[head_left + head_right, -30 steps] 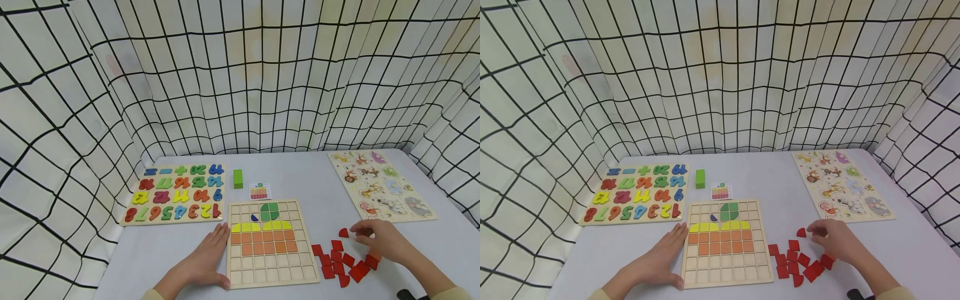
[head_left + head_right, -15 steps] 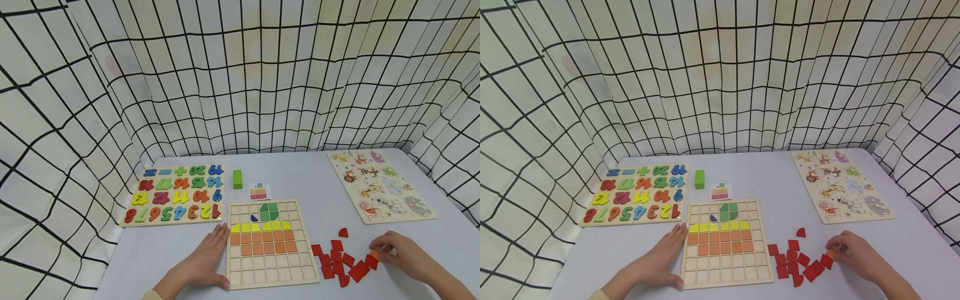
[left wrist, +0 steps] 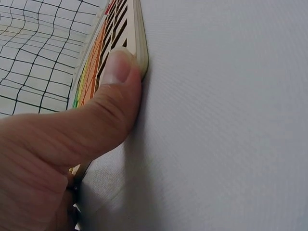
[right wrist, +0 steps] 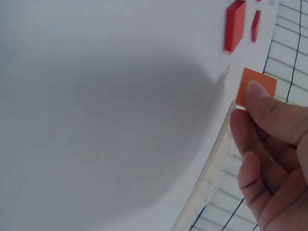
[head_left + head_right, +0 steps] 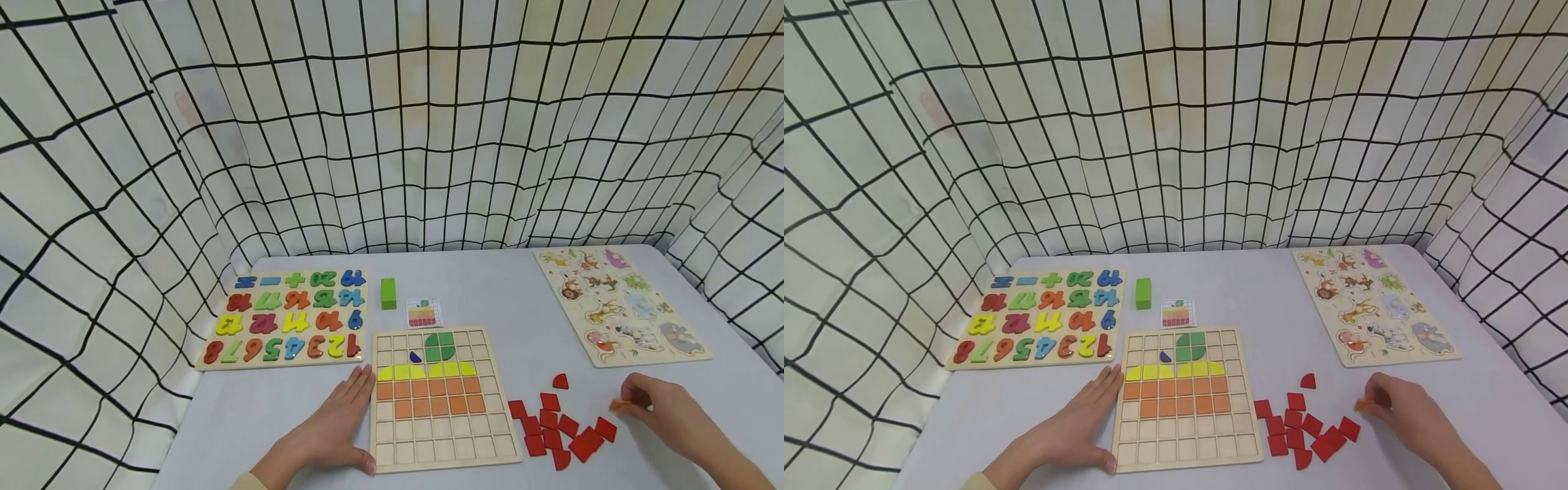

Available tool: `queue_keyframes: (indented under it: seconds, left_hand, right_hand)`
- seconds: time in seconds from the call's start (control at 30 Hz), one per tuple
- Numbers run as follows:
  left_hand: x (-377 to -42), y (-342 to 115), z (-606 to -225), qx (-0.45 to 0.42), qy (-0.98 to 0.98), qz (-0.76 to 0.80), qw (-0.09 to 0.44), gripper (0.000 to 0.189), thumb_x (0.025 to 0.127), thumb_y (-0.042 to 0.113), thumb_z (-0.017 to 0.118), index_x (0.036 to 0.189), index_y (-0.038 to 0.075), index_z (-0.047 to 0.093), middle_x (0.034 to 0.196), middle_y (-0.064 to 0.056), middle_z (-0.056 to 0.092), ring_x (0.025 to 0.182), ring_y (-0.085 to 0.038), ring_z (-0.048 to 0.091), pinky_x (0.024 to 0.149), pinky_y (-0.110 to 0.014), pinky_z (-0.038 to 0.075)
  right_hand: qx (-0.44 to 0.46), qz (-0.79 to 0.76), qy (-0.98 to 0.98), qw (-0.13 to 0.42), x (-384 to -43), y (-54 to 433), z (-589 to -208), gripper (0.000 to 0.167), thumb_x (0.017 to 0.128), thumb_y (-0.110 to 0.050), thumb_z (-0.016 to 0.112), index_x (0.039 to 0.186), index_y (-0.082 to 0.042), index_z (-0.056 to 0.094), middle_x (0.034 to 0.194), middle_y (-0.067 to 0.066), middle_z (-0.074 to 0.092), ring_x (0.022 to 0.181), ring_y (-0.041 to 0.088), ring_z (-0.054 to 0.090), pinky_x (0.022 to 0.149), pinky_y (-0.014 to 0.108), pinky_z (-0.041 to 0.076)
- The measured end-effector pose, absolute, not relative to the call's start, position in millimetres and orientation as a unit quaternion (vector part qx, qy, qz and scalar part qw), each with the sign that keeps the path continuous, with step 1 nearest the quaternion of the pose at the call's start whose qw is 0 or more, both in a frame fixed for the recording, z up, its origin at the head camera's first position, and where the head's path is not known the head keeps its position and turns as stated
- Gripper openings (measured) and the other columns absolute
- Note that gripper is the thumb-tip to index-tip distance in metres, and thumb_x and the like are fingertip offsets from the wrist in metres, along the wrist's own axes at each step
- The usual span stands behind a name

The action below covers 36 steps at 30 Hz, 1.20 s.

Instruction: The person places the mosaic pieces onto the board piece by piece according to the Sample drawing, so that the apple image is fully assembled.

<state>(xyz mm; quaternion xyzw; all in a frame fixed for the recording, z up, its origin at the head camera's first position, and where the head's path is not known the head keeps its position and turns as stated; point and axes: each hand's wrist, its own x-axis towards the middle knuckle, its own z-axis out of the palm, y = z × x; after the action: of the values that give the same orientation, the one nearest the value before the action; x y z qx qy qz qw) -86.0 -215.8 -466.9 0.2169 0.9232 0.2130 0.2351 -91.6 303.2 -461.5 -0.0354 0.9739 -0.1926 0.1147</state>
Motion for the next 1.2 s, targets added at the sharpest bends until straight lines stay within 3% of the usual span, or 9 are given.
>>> queue_keyframes:
  seconds: [0.27, 0.5, 0.73, 0.93, 1.2]
  left_hand:
    - [-84.9, -217.1, -466.3, 0.211, 0.925, 0.212, 0.235, 0.135, 0.066, 0.057, 0.09, 0.162, -0.002, 0.016, 0.173, -0.019, 0.008, 0.161, -0.037, 0.004, 0.127, -0.06, 0.016]
    - [-87.5, -215.6, -469.9, 0.213, 0.926, 0.209, 0.233, 0.134, 0.067, 0.059, 0.089, 0.163, 0.0, 0.016, 0.173, -0.017, 0.008, 0.161, -0.036, 0.004, 0.128, -0.059, 0.015]
    - [-87.0, -216.6, -470.9, 0.215, 0.926, 0.208, 0.229, 0.134, 0.066, 0.058, 0.089, 0.162, -0.001, 0.016, 0.173, -0.018, 0.008, 0.161, -0.036, 0.005, 0.128, -0.059, 0.016]
    - [-85.9, -217.3, -468.6, 0.217, 0.924, 0.214, 0.23, 0.132, 0.068, 0.057, 0.089, 0.162, -0.001, 0.017, 0.172, -0.018, 0.01, 0.161, -0.037, 0.005, 0.128, -0.06, 0.016]
    - [-85.7, -217.9, -468.4, 0.219, 0.922, 0.219, 0.23, 0.131, 0.069, 0.056, 0.089, 0.162, -0.002, 0.018, 0.172, -0.019, 0.01, 0.16, -0.037, 0.006, 0.127, -0.06, 0.016]
  right_hand:
    - [-0.085, -0.271, 0.958, 0.047, -102.3, 217.7, -447.9, 0.017, 0.086, -0.009, 0.081, 0.093, -0.016, 0.067, 0.087, -0.007, 0.068, 0.08, 0.011, 0.059, 0.066, 0.016, 0.053]
    - [-0.184, -0.299, 0.933, 0.074, -114.6, 121.0, -441.8, 0.015, 0.088, -0.01, 0.079, 0.089, -0.019, 0.068, 0.082, -0.012, 0.064, 0.078, 0.005, 0.055, 0.069, 0.019, 0.053]
    - [-0.267, -0.305, 0.909, 0.097, -120.8, 45.9, -443.9, 0.008, 0.089, -0.01, 0.078, 0.085, -0.014, 0.073, 0.078, -0.01, 0.067, 0.071, 0.004, 0.054, 0.065, 0.018, 0.05]
    - [-0.296, -0.279, 0.904, 0.132, -121.3, 5.9, -448.1, 0.007, 0.09, -0.013, 0.078, 0.085, -0.015, 0.074, 0.075, -0.011, 0.065, 0.067, 0.001, 0.052, 0.064, 0.015, 0.048]
    - [-0.296, -0.245, 0.913, 0.139, -118.3, -20.4, -447.9, 0.007, 0.09, -0.012, 0.078, 0.085, -0.015, 0.074, 0.074, -0.011, 0.066, 0.065, 0.001, 0.052, 0.065, 0.015, 0.05]
